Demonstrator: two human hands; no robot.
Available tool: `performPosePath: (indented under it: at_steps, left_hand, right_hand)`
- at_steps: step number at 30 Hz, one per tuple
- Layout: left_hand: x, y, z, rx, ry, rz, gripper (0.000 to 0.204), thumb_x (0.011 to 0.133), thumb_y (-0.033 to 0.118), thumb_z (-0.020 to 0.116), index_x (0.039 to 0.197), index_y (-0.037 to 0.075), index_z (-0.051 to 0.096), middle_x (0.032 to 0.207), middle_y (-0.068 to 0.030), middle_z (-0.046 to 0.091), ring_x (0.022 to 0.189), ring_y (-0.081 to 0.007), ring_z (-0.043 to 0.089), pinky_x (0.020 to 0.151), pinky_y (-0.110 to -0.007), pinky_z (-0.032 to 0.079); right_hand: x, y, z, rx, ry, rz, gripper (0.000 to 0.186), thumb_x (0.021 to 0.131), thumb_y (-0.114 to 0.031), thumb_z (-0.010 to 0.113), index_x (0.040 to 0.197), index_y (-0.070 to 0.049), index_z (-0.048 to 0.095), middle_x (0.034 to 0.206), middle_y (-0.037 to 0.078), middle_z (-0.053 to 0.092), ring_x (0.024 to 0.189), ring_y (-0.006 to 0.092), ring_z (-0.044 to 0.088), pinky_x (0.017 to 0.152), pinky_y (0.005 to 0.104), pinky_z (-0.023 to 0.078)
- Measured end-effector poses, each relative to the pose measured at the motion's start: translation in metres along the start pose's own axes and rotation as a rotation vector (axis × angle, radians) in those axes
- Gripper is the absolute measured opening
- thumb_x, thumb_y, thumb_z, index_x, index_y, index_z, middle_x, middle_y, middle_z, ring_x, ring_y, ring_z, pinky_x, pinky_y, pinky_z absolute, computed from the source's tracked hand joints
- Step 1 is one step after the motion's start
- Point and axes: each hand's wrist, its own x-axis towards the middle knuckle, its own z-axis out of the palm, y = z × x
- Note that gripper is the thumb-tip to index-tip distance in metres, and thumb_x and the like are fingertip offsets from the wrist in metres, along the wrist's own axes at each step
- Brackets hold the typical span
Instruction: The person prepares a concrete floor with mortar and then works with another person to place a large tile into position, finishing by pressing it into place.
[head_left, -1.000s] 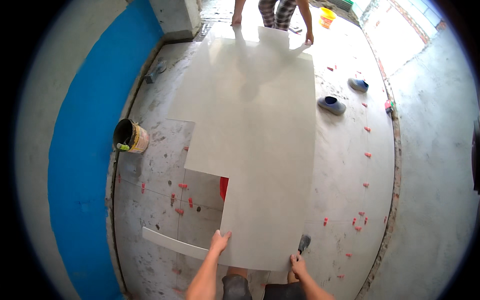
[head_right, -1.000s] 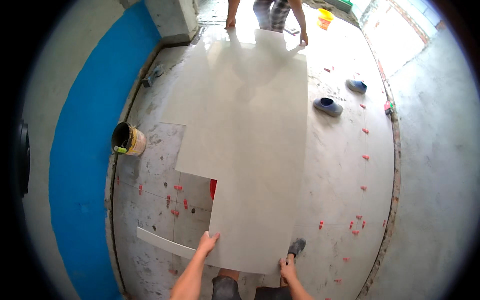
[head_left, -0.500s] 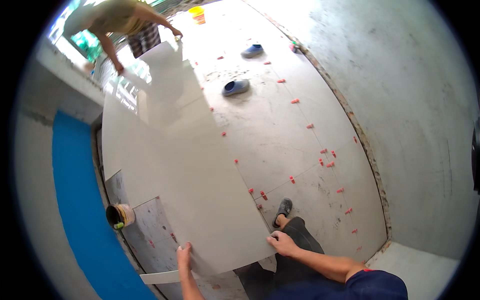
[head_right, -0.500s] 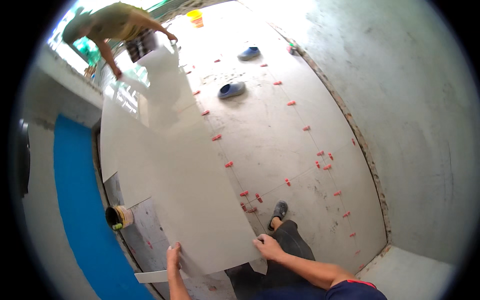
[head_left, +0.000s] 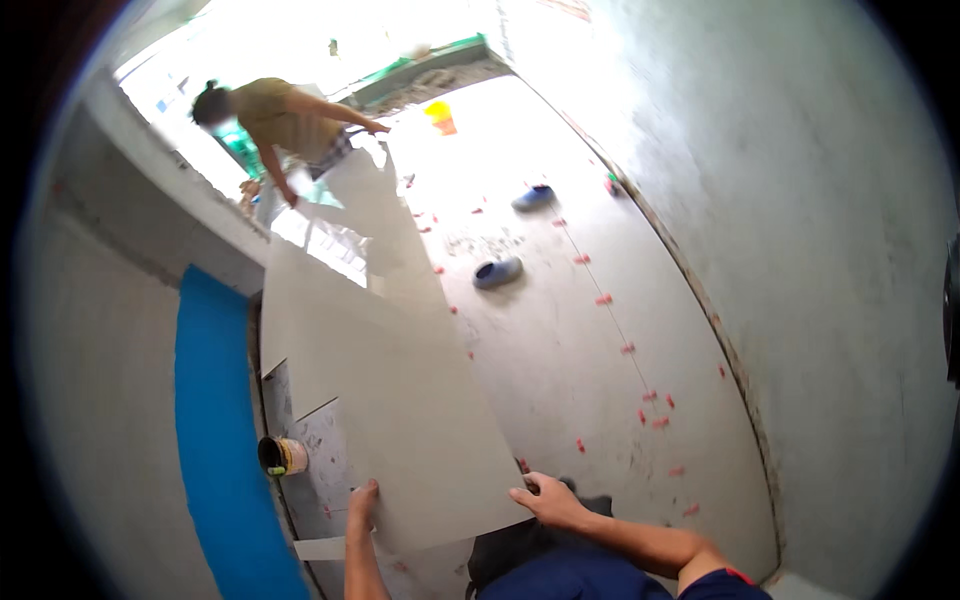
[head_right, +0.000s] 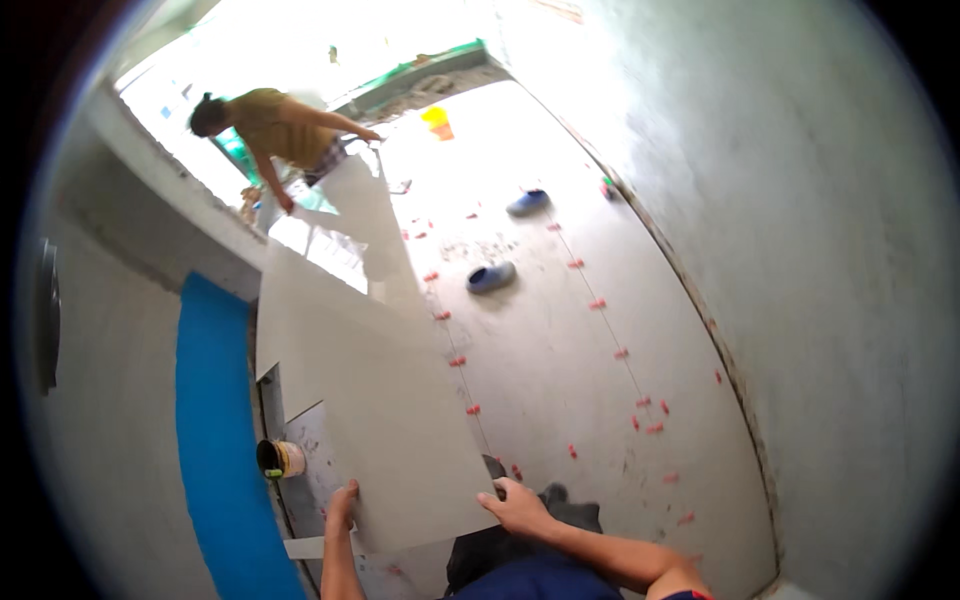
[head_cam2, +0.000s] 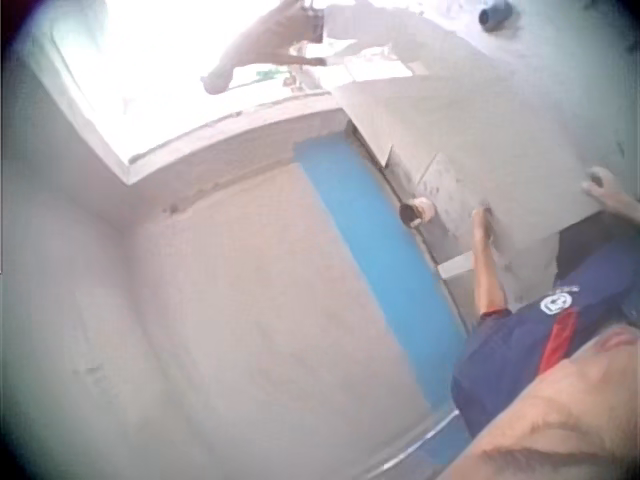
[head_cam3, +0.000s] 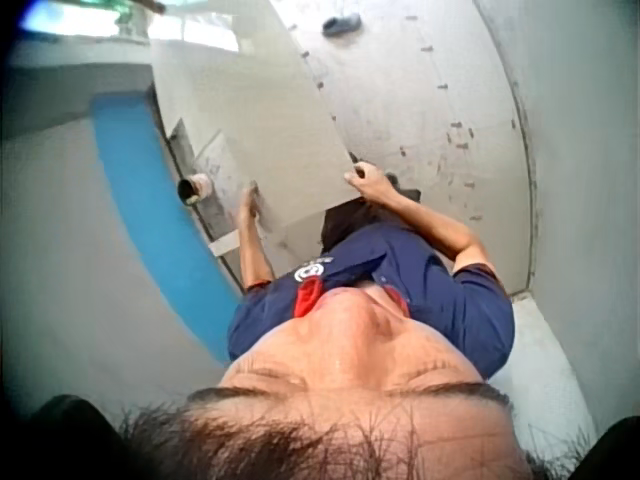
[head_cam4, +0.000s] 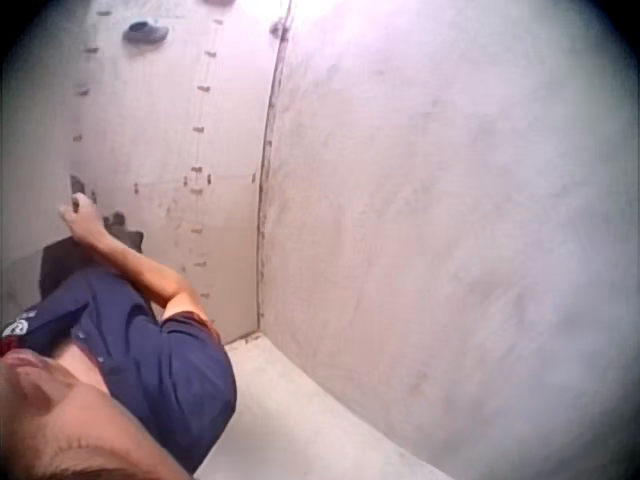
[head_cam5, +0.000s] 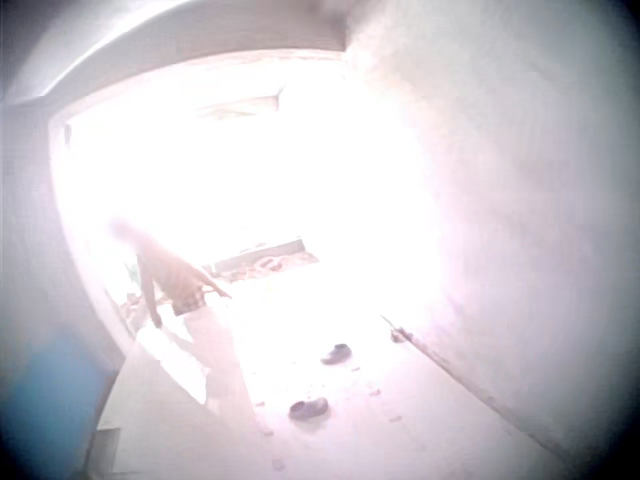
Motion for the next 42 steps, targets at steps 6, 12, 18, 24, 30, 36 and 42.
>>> performPosePath:
  at_steps: [6,12,18,24,30,36,42]
  left_hand:
    - [0.026,0.068,0.06,0.089,0.051,-0.015,0.052,0.085,0.044,0.06,0.099,-0.006,0.063,0.089,-0.0156,0.065,0.079,-0.021,0.06,0.07,-0.038,0.047]
    - [0.084,0.152,0.119,0.124,0.114,0.058,0.061,0.079,0.044,0.065,0.111,-0.007,0.059,0.104,-0.0285,0.062,0.104,-0.0376,0.06,0.087,-0.042,0.046]
    - [0.131,0.236,0.168,0.106,0.071,-0.038,0.059,0.082,0.041,0.061,0.109,-0.011,0.056,0.108,-0.0309,0.06,0.105,-0.0411,0.058,0.091,-0.044,0.045]
    - [0.188,0.336,0.207,0.118,-0.009,-0.018,0.065,0.084,0.035,0.057,0.118,-0.018,0.039,0.105,-0.0339,0.059,0.1,-0.0437,0.06,0.086,-0.046,0.048]
    - [0.253,0.42,0.225,0.058,0.037,-0.02,0.065,0.084,0.03,0.055,0.12,-0.02,0.036,0.106,-0.0343,0.058,0.101,-0.0433,0.06,0.086,-0.047,0.049]
    - [0.362,0.426,0.272,0.646,0.0,0.319,0.025,0.075,0.015,0.062,0.092,-0.003,0.059,0.082,-0.0168,0.065,0.073,-0.0311,0.063,0.063,-0.043,0.051]
    - [0.47,0.517,0.3,0.715,0.099,0.391,0.03,0.058,0.01,0.071,0.08,-0.011,0.068,0.092,-0.0333,0.062,0.081,-0.034,0.066,0.063,-0.047,0.055]
  right_hand:
    - [0.072,-0.043,-0.075,0.045,-0.027,0.025,0.063,0.084,-0.038,0.065,0.12,0.012,0.051,0.111,0.022,0.061,0.103,0.0243,0.058,0.091,0.0327,0.044]
    - [0.184,-0.071,-0.123,0.155,0.12,0.212,0.053,0.084,-0.027,0.067,0.119,0.009,0.05,0.11,0.015,0.059,0.101,0.0208,0.055,0.088,0.0324,0.043]
    - [0.294,-0.099,-0.199,0.089,0.112,0.264,0.048,0.086,-0.029,0.064,0.122,0.001,0.051,0.095,0.006,0.058,0.077,0.013,0.052,0.062,0.0282,0.042]
    - [0.393,-0.166,-0.262,0.292,0.097,0.358,0.034,0.094,-0.029,0.051,0.115,-0.002,0.053,0.104,0.011,0.062,0.096,0.0268,0.061,0.082,0.0431,0.05]
    - [0.497,-0.212,-0.315,0.185,0.193,0.403,0.027,0.089,-0.028,0.059,0.102,-0.005,0.055,0.094,0.008,0.059,0.088,0.0257,0.06,0.078,0.0438,0.051]
    - [0.577,-0.285,-0.309,-0.194,0.117,0.438,0.021,0.089,-0.027,0.057,0.095,-0.009,0.065,0.061,0.001,0.05,0.057,0.0187,0.055,0.056,0.04,0.049]
    - [0.597,-0.385,-0.193,-0.303,-0.125,0.411,0.019,0.089,-0.026,0.059,0.1,-0.011,0.062,0.065,0.001,0.052,0.061,0.0178,0.054,0.057,0.0379,0.048]
